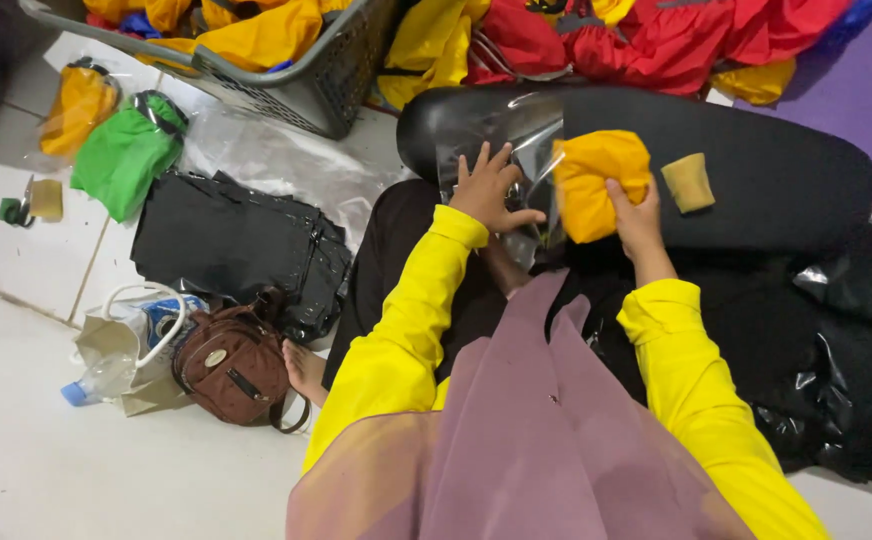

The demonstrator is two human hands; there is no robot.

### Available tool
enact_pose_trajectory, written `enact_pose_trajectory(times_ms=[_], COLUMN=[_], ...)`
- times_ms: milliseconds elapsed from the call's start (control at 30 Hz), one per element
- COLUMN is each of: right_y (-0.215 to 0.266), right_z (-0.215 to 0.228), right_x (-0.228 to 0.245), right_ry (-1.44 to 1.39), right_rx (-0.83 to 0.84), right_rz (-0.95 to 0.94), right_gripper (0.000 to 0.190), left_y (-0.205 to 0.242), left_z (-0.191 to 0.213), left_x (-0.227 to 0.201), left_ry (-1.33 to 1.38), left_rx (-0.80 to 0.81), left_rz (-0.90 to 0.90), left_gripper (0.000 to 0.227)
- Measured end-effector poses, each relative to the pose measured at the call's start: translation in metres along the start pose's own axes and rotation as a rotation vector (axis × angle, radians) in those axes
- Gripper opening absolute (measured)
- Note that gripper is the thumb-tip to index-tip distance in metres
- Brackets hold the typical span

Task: The person uses scissors to trim a strap on a yellow rain cover, then folds the cover and places it inside a clear plastic packaging bag.

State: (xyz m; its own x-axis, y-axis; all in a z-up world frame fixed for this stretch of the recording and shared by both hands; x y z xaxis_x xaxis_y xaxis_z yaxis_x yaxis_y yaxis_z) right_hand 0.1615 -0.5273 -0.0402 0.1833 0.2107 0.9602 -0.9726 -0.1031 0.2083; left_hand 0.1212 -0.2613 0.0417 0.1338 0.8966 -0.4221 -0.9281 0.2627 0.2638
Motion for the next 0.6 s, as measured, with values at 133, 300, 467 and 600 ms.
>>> enact_pose_trajectory(times_ms=[133, 300, 467, 600], right_y=[0.0, 0.012, 0.009, 0.007], right_z=[0.011, 0.01, 0.012, 0.011], right_x=[0.005, 0.027, 0.023, 0.021], right_ry=[-0.28, -0.306, -0.323, -0.309], right_rx=[-0.044, -0.016, -0.048, -0.046], right_rz=[0.012, 0.057, 0.088, 0.126], right_gripper=[0.069, 0.064, 0.06, 0.058], left_y=[-0.016, -0.036, -0.025, -0.032], left_z=[-0.013, -0.031, -0.014, -0.026], left_x=[0.006, 0.036, 0.02, 0.021], left_ry=[-0.081, -0.189, -0.153, -0.23], left_rx=[-0.408, -0.372, -0.274, -0.177], left_rz=[-0.095, -0.005, -0.039, -0.016], left_gripper=[0.036, 0.047, 0.058, 0.07])
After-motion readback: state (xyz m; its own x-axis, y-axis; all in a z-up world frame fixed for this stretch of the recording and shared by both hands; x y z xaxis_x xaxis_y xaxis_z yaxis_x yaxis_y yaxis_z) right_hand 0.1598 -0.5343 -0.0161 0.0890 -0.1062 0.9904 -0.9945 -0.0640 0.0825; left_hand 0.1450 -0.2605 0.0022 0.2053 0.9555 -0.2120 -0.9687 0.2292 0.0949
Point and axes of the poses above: each hand's wrist, its own y-axis away from the middle knuckle, its own z-axis out of the back of the hand, x = y × z, the point moved 7 cm from there along -y, towards the middle knuckle, and after that the axes turned 8 degrees about x, right-handed, at the moved point
